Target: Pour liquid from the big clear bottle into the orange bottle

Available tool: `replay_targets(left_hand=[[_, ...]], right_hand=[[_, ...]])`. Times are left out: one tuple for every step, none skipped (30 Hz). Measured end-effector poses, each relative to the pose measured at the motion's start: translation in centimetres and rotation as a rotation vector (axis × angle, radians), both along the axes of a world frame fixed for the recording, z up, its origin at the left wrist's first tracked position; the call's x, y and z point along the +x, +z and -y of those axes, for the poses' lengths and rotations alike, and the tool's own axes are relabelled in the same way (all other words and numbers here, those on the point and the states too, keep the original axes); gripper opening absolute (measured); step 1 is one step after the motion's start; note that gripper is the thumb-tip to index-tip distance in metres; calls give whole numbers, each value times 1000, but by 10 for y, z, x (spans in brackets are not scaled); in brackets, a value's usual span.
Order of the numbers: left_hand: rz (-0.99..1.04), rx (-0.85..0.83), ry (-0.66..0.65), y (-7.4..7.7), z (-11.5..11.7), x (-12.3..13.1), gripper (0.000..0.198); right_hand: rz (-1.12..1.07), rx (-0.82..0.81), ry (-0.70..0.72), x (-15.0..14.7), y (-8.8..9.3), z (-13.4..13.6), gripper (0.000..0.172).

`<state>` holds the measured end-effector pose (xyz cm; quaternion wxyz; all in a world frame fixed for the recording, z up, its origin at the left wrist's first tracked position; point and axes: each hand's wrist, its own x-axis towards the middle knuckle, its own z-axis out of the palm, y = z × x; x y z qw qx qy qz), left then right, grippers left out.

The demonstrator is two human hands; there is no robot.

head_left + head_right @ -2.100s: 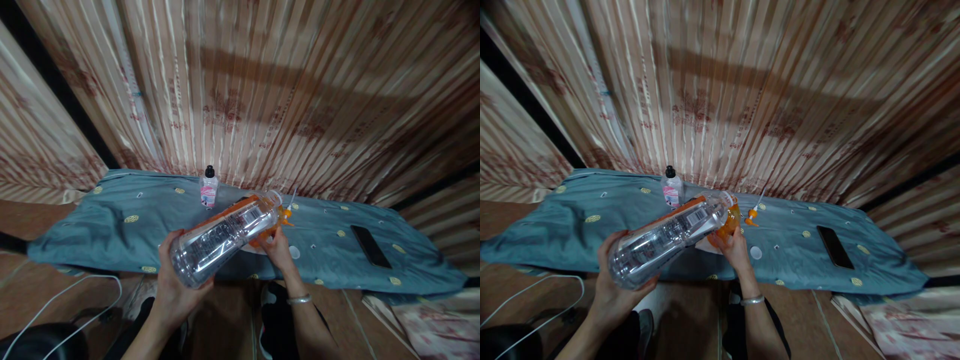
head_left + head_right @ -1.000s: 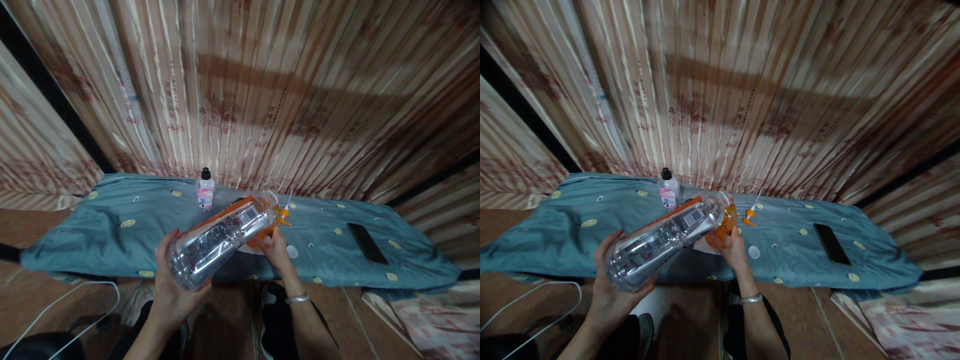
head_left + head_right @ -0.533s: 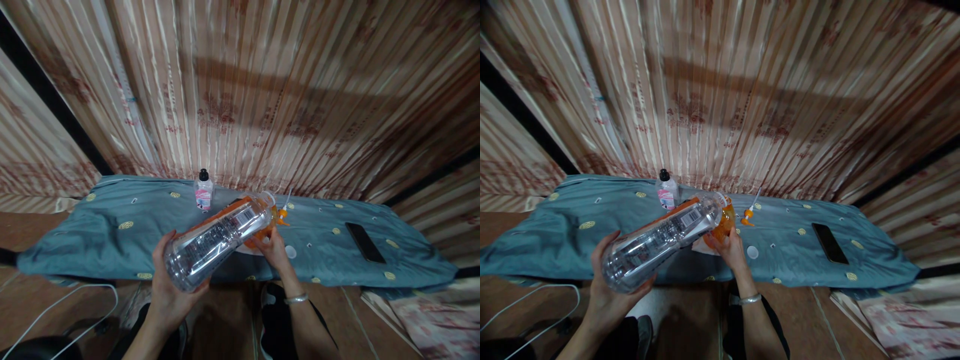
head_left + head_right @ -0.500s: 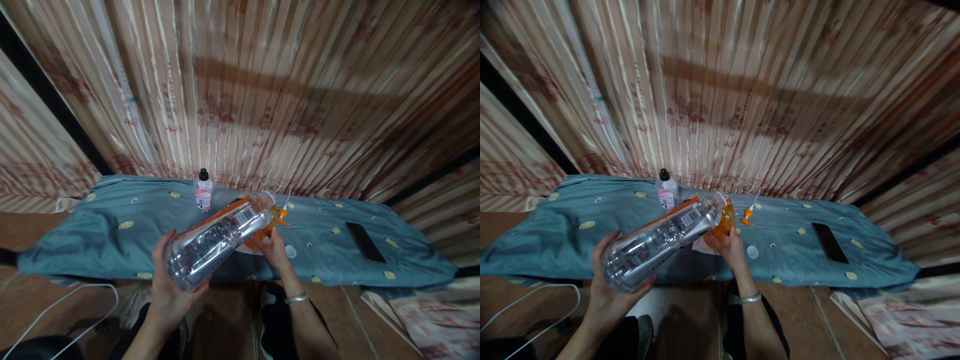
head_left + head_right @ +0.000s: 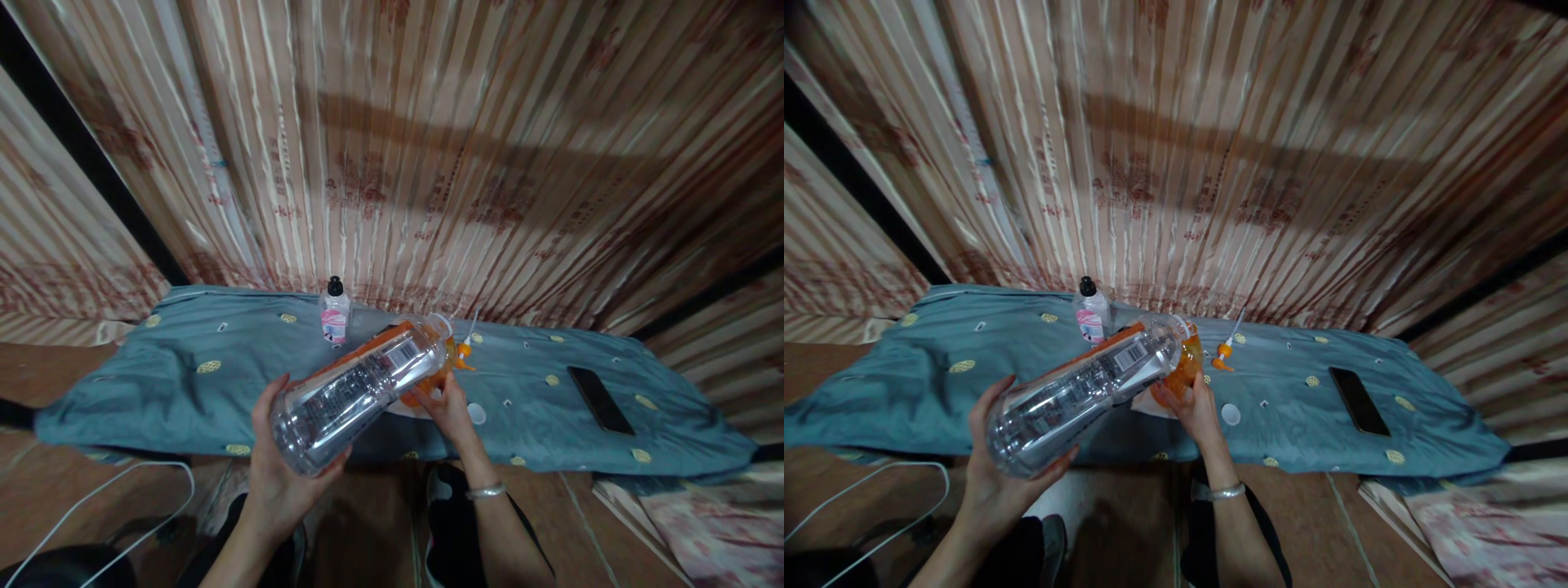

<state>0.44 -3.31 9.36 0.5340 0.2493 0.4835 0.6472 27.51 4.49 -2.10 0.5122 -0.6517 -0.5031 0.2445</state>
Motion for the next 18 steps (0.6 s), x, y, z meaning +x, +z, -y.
replay_targets(left_hand=[[25,-16,7,1,0,1,106],[31,-19,11,1,0,1,107],[15,-11,12,0,0,0,110],[-22,8,6,-2,0,-1,115],[-68,36,2,-5,0,-2,119],[-111,66,0,-9,-1,-4,122],[-148,91,-1,-12,-1,-6,122],[-175,108,-4,-16,-2,-8,120],[-195,117,-10,-19,-2,-9,117],[-215,121,-19,-21,-3,-11,116],[-242,127,-23,-23,-3,-12,116],[-277,141,-21,-24,-4,-13,115],[-317,165,-11,-24,-5,-13,115],[-355,194,3,-25,-6,-13,115],[-385,219,17,-25,-7,-13,115],[-404,234,29,-24,-8,-12,114],[-414,239,35,-24,-8,-12,113],[-418,237,36,-24,-8,-11,113]], right_hand=[[3,-4,1,0,0,0,64],[6,-10,3,0,1,1,64],[8,-13,6,0,1,1,64],[8,-15,10,0,1,1,65],[7,-15,14,0,1,1,66],[5,-15,18,1,1,1,68],[3,-14,20,1,1,1,70],[1,-16,20,2,2,1,72],[1,-21,25,3,2,1,74],[3,-29,32,4,2,1,75],[8,-38,42,5,2,0,76],[13,-48,51,7,2,0,77],[20,-57,52,8,1,0,78],[26,-63,53,10,1,0,78],[32,-67,55,11,0,0,79],[35,-67,59,12,-2,-1,79],[36,-65,67,14,-3,-1,80],[36,-62,76,15,-5,-1,80]])
